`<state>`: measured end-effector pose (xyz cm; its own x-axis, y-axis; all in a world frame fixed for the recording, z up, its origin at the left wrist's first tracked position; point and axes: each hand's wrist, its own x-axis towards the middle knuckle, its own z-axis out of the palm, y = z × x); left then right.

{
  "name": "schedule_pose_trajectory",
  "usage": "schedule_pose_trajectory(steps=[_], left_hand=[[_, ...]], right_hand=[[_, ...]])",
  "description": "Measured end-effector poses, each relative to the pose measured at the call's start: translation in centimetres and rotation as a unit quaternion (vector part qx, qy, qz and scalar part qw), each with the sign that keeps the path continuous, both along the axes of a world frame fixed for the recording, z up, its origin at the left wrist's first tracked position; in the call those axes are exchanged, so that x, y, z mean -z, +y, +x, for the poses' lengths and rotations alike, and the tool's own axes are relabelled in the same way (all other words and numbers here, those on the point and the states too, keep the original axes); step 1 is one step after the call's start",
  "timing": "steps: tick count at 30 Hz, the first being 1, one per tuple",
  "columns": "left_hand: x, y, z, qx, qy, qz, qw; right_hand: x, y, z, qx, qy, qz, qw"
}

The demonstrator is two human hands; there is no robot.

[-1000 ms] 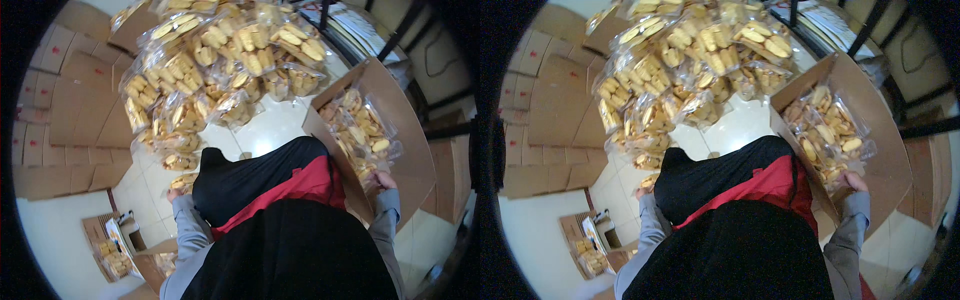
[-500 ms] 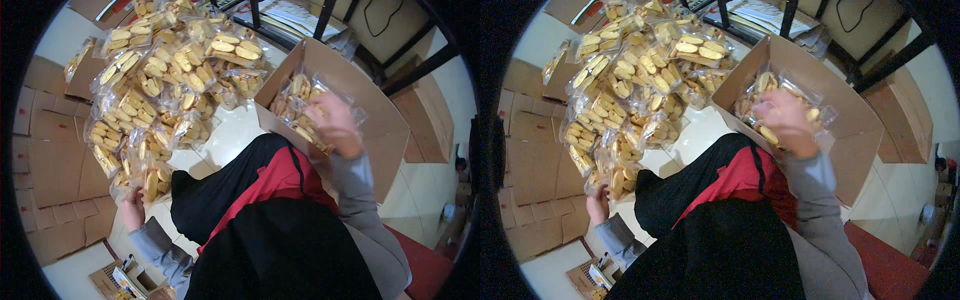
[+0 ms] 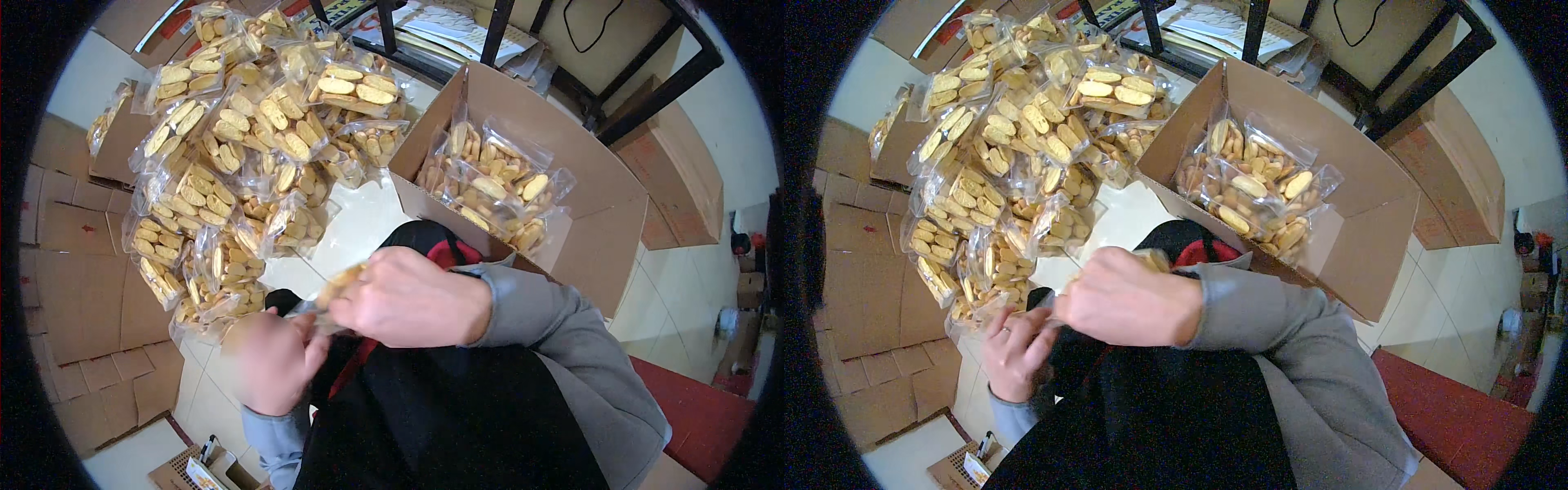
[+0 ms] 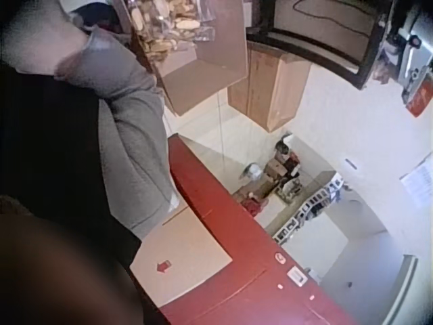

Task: The person sits on the floor and packs individually wrapped cookies from a large pile into a cardboard box. They pick up each package, place it into the box, and occasionally adjust the arrangement. The task continues until the box is filled and then lifted.

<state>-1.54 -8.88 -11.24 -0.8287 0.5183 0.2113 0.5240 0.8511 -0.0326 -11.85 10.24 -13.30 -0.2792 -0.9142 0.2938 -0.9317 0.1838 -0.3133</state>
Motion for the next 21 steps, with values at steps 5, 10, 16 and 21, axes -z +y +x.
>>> schedule_pose_trajectory(steps=[5,10,16,21], left_hand=[[2.0,0.5,0.5,-0.072,0.061,0.259,0.961],[6.8,-1.5,0.0,-0.081,0.032,0.461,0.883],[12.1,-4.4,-2.0,-0.192,-0.193,0.322,0.907],[15.7,-6.6,-1.3,-0.218,-0.364,0.197,0.884]], right_hand=[[1.1,3.5,-0.9,-0.039,-0.146,-0.083,0.985],[-1.6,10.0,-2.5,-0.005,-0.164,-0.195,0.967],[-6.3,22.4,0.0,0.255,-0.046,-0.359,0.897],[-7.4,23.0,0.3,0.405,-0.111,-0.126,0.899]])
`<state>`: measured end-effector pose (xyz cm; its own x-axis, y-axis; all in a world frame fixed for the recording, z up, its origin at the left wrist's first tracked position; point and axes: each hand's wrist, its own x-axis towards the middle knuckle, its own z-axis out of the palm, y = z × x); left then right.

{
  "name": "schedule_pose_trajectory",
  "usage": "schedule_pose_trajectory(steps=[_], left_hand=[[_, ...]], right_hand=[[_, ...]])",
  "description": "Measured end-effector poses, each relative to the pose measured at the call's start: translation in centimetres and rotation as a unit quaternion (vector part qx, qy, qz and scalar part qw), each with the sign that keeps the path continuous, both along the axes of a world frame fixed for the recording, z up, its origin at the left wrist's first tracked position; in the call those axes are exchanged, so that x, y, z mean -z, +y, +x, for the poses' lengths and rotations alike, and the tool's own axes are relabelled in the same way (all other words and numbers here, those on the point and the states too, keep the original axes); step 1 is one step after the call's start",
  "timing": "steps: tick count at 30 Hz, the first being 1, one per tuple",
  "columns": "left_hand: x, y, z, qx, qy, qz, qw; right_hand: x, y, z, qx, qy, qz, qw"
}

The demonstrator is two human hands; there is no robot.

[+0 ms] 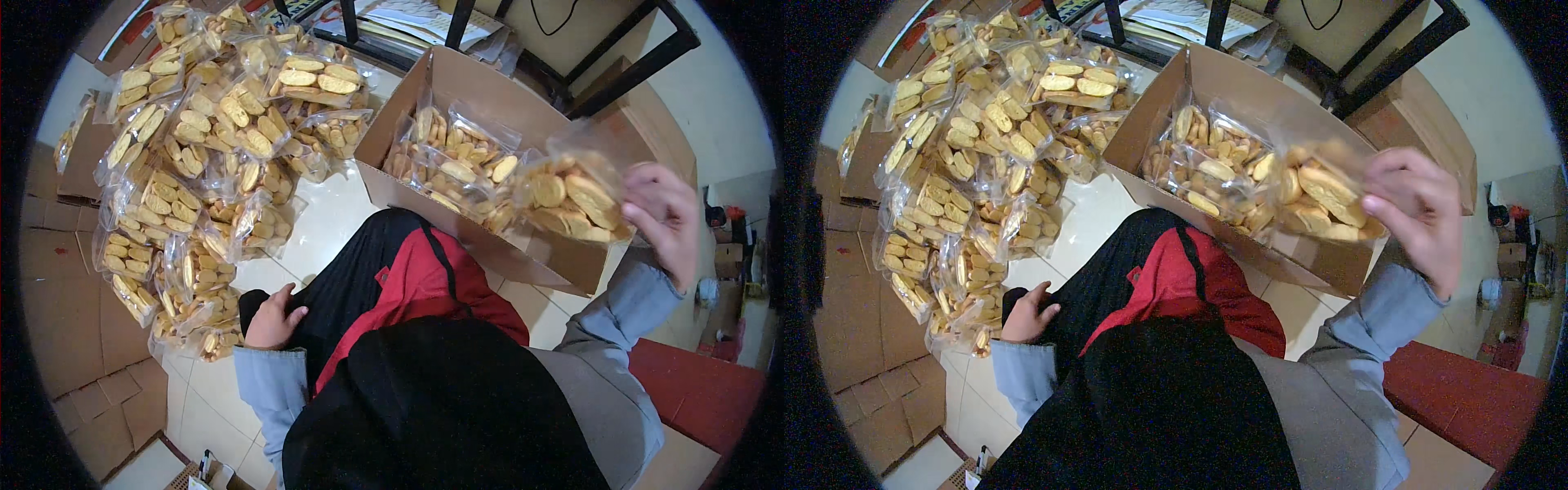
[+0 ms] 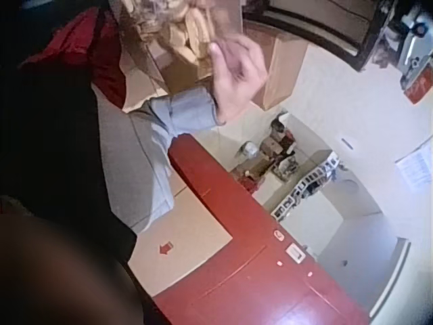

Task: The person sits on the floor and packs individually wrapped cookies from a large pile into a cardboard box. They pick up each package, place it into the box, and occasionally adjust the arrangement. The task continues until the box is filled and then lifted.

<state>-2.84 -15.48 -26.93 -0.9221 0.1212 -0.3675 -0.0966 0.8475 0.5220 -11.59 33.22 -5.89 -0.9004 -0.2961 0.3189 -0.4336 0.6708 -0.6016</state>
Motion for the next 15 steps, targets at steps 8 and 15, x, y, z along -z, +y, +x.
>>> schedule_pose_trajectory(steps=[8,15], left_hand=[[0.1,-0.3,0.0,-0.051,0.021,0.029,0.998],[-0.1,-0.5,0.0,-0.054,0.016,0.042,0.998]], right_hand=[[9.8,5.8,-2.6,0.092,-0.305,0.076,0.945],[23.9,13.8,-2.6,0.031,-0.621,-0.056,0.781]])
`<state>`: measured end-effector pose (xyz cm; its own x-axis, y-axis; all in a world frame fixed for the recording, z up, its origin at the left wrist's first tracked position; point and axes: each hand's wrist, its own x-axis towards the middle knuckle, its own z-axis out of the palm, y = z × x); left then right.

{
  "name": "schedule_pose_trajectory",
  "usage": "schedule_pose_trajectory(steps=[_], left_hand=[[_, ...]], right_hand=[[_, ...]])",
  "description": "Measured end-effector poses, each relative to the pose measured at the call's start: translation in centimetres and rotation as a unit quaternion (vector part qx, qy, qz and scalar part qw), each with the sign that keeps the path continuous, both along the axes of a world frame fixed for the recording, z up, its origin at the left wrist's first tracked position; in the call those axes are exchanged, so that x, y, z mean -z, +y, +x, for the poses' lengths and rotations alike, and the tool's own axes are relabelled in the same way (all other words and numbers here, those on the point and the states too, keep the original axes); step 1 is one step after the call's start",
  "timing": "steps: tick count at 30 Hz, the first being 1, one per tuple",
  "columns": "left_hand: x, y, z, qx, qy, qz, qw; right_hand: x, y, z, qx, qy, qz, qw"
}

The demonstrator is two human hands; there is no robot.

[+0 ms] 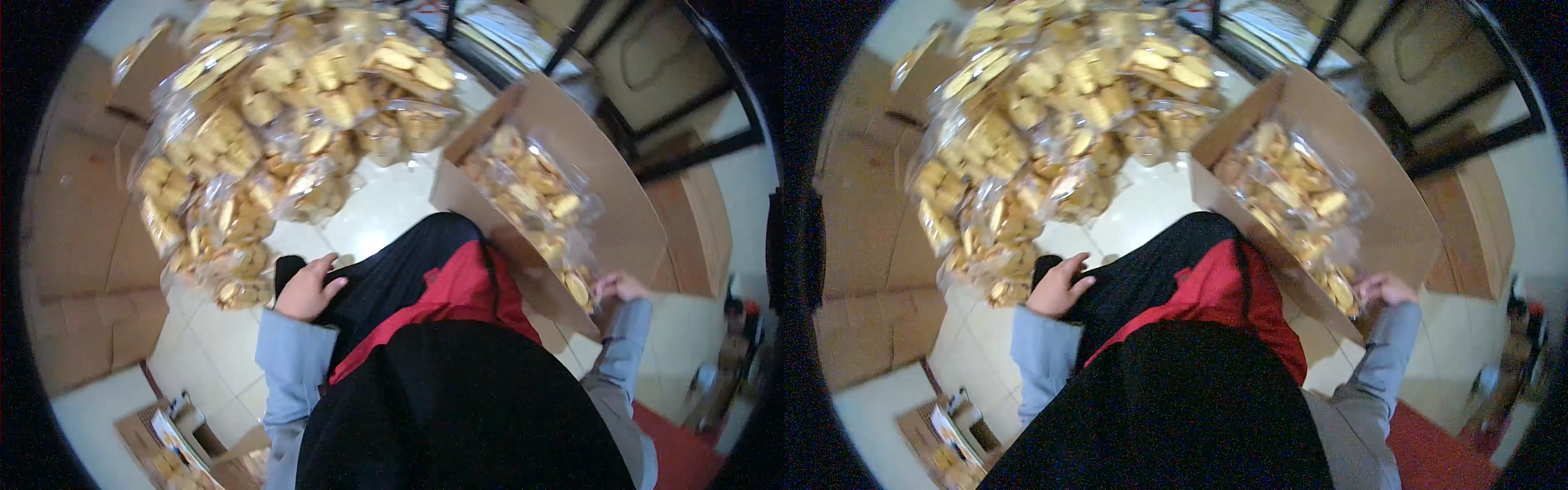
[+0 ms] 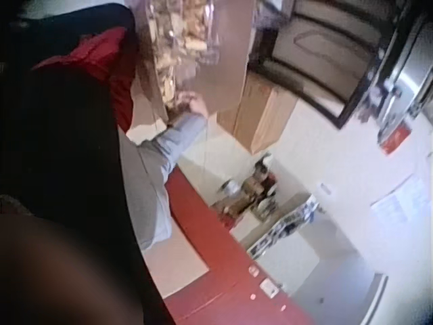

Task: The person sits on the floor and packs individually wrapped cookies from a large pile into a cardboard box. They pick up each package, place it into the box, and occasionally adjust the arrangement. The task continues until the box is filled and then lifted.

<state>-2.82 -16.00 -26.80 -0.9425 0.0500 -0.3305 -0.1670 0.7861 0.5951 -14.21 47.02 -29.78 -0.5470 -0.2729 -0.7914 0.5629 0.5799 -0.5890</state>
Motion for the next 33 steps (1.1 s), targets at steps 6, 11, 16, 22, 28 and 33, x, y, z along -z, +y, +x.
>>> schedule_pose_trajectory(steps=[6,11,16,22,28,33], left_hand=[[-0.3,-0.4,-0.2,-0.001,0.017,0.026,1.0],[-1.1,-4.0,0.2,-0.153,0.05,0.141,0.977],[7.1,-16.0,4.1,-0.373,0.22,0.054,0.9],[12.9,-24.6,9.0,-0.408,0.068,-0.33,0.848],[13.2,-25.5,10.6,-0.371,0.014,-0.334,0.866],[11.5,-23.3,9.8,-0.35,0.002,-0.355,0.867]], right_hand=[[6.4,1.9,-1.0,-0.024,-0.104,0.047,0.993],[13.3,4.6,0.0,0.068,-0.089,0.007,0.994],[11.0,1.5,-1.7,-0.002,-0.097,0.091,0.991],[11.8,2.4,-1.8,-0.109,-0.062,0.151,0.981],[8.9,1.9,-1.8,-0.075,0.081,0.239,0.965],[6.0,0.9,-1.6,0.02,0.148,0.284,0.947]])
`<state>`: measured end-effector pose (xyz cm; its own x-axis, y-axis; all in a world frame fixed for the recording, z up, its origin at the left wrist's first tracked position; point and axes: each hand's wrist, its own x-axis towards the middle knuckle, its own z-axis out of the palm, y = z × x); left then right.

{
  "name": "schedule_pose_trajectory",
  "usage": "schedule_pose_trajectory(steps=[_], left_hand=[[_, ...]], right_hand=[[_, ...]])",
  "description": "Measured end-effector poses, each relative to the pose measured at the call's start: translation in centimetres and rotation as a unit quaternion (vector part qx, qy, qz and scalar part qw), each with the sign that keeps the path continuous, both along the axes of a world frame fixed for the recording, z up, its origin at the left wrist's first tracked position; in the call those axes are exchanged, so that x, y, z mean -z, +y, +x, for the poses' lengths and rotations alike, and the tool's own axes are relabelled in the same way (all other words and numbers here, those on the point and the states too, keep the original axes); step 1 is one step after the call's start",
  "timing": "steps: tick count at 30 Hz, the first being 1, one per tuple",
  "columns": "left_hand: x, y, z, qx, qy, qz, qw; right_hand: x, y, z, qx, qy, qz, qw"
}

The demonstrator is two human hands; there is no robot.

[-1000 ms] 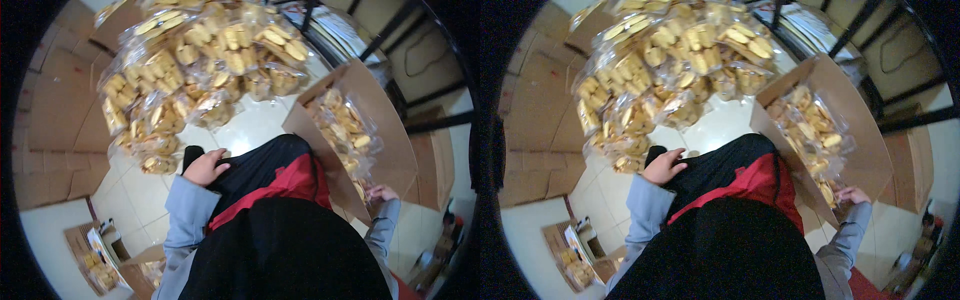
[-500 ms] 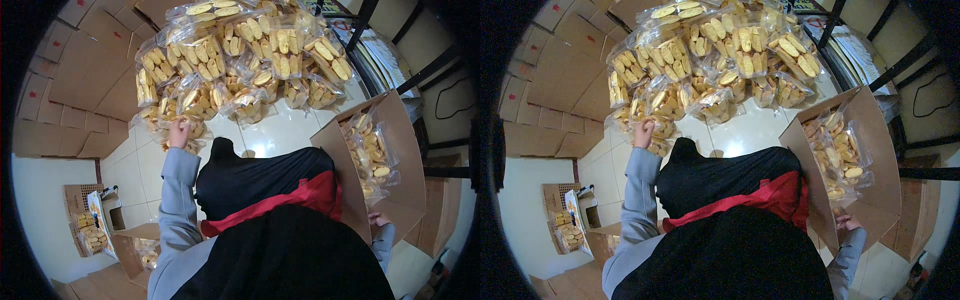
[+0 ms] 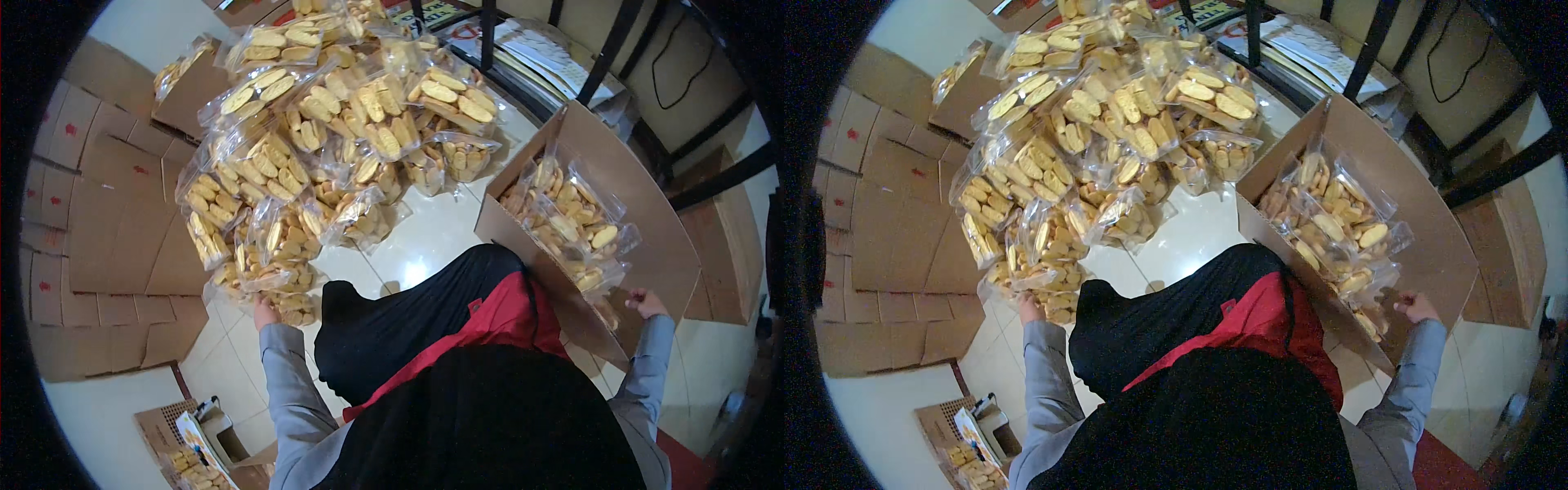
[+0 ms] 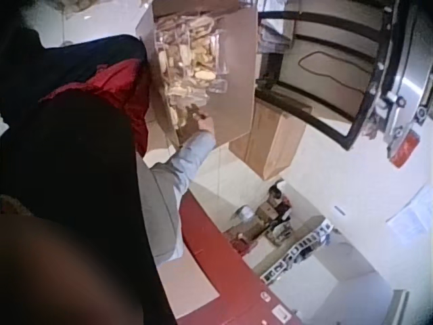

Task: The person sits on the floor and packs individually wrapped cookies from a large pile into a cardboard box. They pick up each package, place it into the box, and occasionally adjust the arrangement. The task continues until the box is filled and then lifted.

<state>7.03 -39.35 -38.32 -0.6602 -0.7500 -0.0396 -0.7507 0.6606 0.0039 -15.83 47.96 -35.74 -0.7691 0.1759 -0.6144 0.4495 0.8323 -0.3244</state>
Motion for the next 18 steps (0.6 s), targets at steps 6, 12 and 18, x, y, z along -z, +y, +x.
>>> schedule_pose_trajectory(steps=[6,12,18], left_hand=[[-1.1,-0.7,2.9,-0.041,0.085,0.066,0.993],[-12.0,6.7,-0.3,0.054,0.366,0.041,0.928],[-22.3,20.0,-5.7,0.251,0.48,-0.057,0.838]], right_hand=[[-8.4,-5.0,-1.4,-0.065,0.11,0.045,0.991],[-15.0,-16.5,-3.2,-0.173,0.424,-0.04,0.888],[-13.5,-32.4,-1.3,-0.4,0.391,-0.324,0.763]])
